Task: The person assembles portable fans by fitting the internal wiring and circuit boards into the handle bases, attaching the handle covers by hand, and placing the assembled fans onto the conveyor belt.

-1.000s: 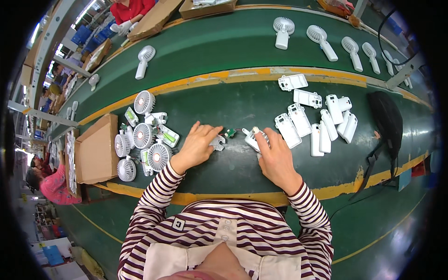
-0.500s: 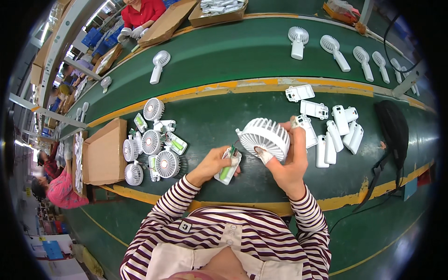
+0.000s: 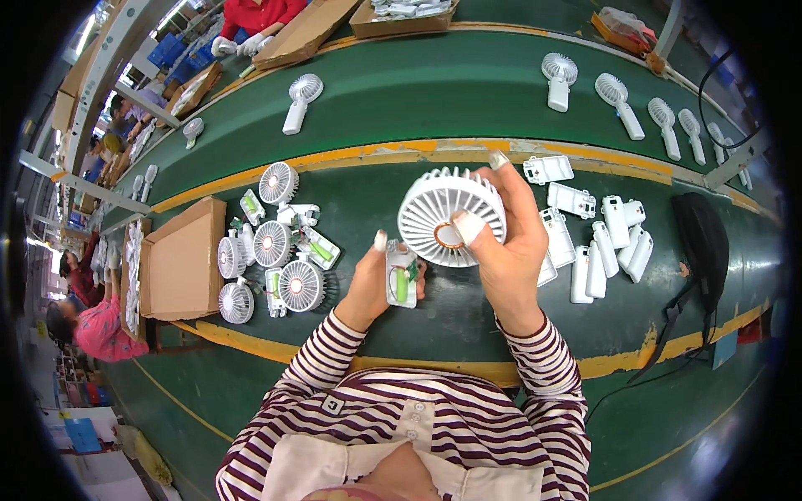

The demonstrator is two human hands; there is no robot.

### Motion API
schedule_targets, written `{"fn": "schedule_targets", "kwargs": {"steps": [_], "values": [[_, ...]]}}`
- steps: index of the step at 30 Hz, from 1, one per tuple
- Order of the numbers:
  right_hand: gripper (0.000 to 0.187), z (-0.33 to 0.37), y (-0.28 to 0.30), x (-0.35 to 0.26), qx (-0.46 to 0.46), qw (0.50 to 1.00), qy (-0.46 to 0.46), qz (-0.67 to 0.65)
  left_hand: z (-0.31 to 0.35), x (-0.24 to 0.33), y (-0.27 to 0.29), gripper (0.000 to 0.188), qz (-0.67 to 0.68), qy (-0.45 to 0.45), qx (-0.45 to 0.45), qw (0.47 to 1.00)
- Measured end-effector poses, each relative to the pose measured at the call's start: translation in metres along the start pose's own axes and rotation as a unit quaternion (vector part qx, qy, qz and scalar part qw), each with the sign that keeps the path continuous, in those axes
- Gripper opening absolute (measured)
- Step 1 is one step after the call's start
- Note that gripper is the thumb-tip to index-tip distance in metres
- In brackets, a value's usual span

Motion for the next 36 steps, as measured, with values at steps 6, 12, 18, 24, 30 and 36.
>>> {"fn": "schedule_targets", "kwargs": {"steps": [6, 12, 18, 24, 30, 36], "values": [[0.053, -0.008, -0.005, -0.002, -0.008, 0.998, 0.046, 0.043, -0.014, 0.009, -0.001, 0.026, -0.088, -0.062, 0.051, 0.993], [0.036, -0.04, -0.005, 0.042, 0.019, 0.999, -0.027, 0.021, -0.007, 0.023, -0.019, 0.04, -0.146, -0.114, 0.066, 0.98], [0.03, -0.043, -0.012, 0.08, -0.02, 0.993, -0.118, 0.012, -0.013, 0.011, -0.018, 0.038, -0.195, -0.075, 0.042, 0.977], [0.026, -0.036, -0.024, 0.089, -0.059, 0.989, -0.133, 0.034, -0.007, 0.002, -0.034, 0.038, -0.235, -0.041, 0.011, 0.971], [0.024, -0.036, -0.029, 0.099, -0.077, 0.986, -0.146, 0.011, -0.001, 0.009, -0.05, 0.03, -0.24, -0.07, -0.061, 0.966], [0.025, -0.038, -0.027, 0.098, -0.072, 0.99, -0.105, 0.06, -0.004, 0.014, -0.048, 0.022, -0.265, -0.104, -0.03, 0.958]]}}
Point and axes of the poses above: each hand's wrist, its own z-axis away from the middle knuckle, its own y-axis out of the back of the hand, x = y × z, the point moved 9 cm from there along -z, towards the middle knuckle, and after that the axes turned 15 degrees about z, right-handed, at the moved point
